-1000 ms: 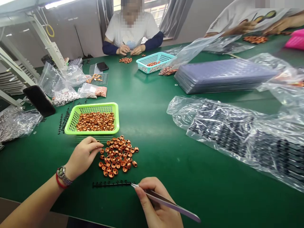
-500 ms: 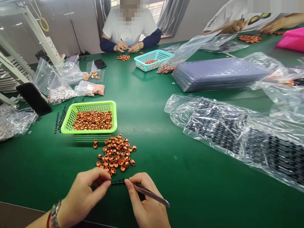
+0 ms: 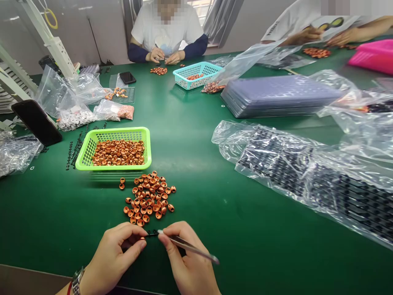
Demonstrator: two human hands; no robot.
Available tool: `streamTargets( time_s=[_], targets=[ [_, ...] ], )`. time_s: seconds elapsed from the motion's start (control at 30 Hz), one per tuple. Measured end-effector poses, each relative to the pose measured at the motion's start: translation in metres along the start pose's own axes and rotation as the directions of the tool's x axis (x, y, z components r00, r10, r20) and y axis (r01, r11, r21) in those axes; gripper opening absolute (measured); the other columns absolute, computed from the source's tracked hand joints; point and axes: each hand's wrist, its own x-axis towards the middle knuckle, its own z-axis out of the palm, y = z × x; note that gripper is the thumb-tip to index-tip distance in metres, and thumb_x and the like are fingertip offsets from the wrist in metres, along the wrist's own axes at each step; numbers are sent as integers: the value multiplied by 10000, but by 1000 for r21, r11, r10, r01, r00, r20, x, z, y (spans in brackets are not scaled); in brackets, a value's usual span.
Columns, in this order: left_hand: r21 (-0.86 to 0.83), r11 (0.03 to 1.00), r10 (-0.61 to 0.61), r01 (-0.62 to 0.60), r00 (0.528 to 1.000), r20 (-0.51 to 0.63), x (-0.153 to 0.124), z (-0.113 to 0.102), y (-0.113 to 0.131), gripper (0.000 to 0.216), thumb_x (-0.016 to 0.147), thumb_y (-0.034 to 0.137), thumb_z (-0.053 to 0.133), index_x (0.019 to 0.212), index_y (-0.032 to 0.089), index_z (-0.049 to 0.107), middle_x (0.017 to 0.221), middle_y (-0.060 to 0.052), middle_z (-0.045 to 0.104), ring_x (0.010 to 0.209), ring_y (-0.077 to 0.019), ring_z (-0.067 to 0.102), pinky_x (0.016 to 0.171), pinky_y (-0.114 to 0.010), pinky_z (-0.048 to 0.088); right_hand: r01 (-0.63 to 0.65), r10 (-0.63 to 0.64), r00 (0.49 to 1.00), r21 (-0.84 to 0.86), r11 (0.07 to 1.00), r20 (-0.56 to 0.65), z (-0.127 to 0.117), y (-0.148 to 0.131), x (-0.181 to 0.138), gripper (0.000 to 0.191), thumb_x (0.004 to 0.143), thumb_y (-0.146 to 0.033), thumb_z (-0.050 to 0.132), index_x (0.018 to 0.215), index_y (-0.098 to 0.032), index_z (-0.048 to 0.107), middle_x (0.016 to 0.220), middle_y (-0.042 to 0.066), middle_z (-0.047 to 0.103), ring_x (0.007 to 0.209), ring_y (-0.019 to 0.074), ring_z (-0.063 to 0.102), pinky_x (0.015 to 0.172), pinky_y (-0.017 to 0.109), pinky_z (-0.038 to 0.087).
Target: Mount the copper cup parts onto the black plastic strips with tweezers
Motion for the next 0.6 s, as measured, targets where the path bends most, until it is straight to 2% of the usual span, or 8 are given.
streamTargets(
  time_s=[0.2, 0.33, 0.43, 0.6],
  targets=[
    [-93, 994, -56, 57, 998, 16, 2, -1, 3, 136, 877, 238, 620, 818, 175, 725, 734, -42, 728, 647, -183, 671, 607, -241, 512, -68, 69, 998, 65, 996, -14, -3, -3, 0, 260, 990, -434, 690, 798, -259, 699, 694, -25, 701, 603, 144, 690, 567, 179, 559],
    [-217, 973, -89, 84, 996, -14, -1, -2, 2, 124, 848, 258, 681, 926, 190, 749, 808, -51, 799, 727, -203, 736, 675, -247, 564, -130, 131, 991, 89, 987, -2, -5, -2, -4, 255, 973, -440, 706, 800, -253, 701, 697, -12, 698, 596, 159, 692, 555, 191, 567],
    [-313, 946, -101, 87, 994, -30, -6, 0, 2, 168, 795, 200, 737, 962, 215, 728, 814, -21, 816, 749, -193, 759, 700, -232, 574, -160, 160, 987, 125, 979, 11, -10, -2, -9, 211, 982, -400, 700, 834, -250, 705, 746, 11, 701, 641, 174, 699, 582, 208, 587],
    [-358, 926, -133, 120, 991, -11, -10, 12, 5, 117, 726, 165, 822, 776, 208, 726, 696, 7, 783, 637, -155, 709, 618, -189, 528, -52, 40, 998, 365, 929, 40, -16, -4, -21, 121, 1020, -338, 662, 923, -276, 698, 809, 26, 703, 719, 182, 704, 636, 244, 607]
  ],
)
